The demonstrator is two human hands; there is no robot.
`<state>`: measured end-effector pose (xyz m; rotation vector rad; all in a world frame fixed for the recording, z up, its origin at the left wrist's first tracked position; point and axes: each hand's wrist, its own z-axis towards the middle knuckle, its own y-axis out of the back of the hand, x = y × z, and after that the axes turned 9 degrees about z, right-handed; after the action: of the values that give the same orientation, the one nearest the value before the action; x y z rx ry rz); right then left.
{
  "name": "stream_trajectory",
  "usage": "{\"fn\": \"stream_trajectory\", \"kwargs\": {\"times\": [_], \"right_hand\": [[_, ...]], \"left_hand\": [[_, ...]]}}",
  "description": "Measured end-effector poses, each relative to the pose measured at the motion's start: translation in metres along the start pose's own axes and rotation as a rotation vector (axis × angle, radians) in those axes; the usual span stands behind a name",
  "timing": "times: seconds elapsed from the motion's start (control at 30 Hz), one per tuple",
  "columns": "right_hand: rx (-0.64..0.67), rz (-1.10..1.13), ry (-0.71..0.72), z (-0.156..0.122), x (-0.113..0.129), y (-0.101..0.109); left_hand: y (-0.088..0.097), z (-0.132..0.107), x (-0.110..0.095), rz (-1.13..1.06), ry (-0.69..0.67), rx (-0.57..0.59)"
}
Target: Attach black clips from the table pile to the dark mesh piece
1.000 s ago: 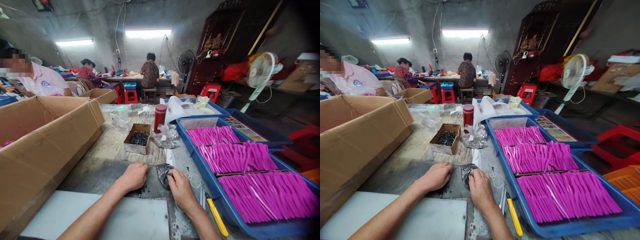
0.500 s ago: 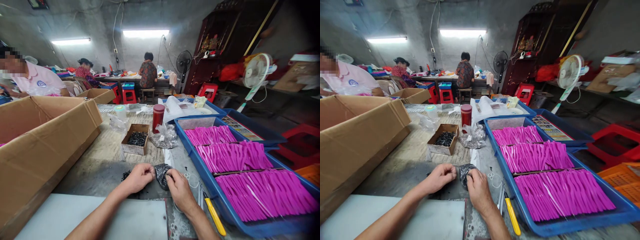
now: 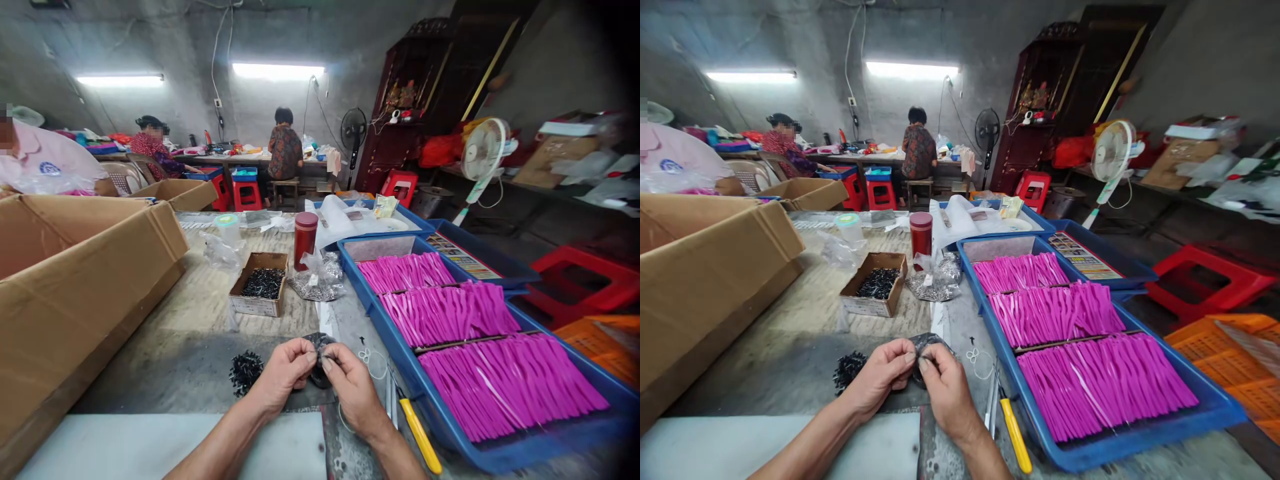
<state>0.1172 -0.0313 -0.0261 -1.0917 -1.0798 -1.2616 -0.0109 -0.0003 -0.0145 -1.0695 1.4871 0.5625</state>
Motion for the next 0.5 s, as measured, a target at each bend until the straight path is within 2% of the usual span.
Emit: {"fn": "stream_trajectory", "kwargs": {"times": [0.2,0.33,0.5], "right_hand": [[-0.003,0.093,-0.029,0.0010,0.0023,0.0003],[-0.006,0.105,-0.032,0.0006,0.0015,0.0000],[-0.019,0.105,-0.037,0.0003,0.0004,-0.0003]], "left_hand": [[0.0015,-0.0003,-0.0002,0.199,-0.063,-0.008],[0.0032,-0.0014,-0.0007,0.381,-0.199,-0.025],[0.0043,-0.0039,-0.0051,0.730,-0.353,-0.111]]}}
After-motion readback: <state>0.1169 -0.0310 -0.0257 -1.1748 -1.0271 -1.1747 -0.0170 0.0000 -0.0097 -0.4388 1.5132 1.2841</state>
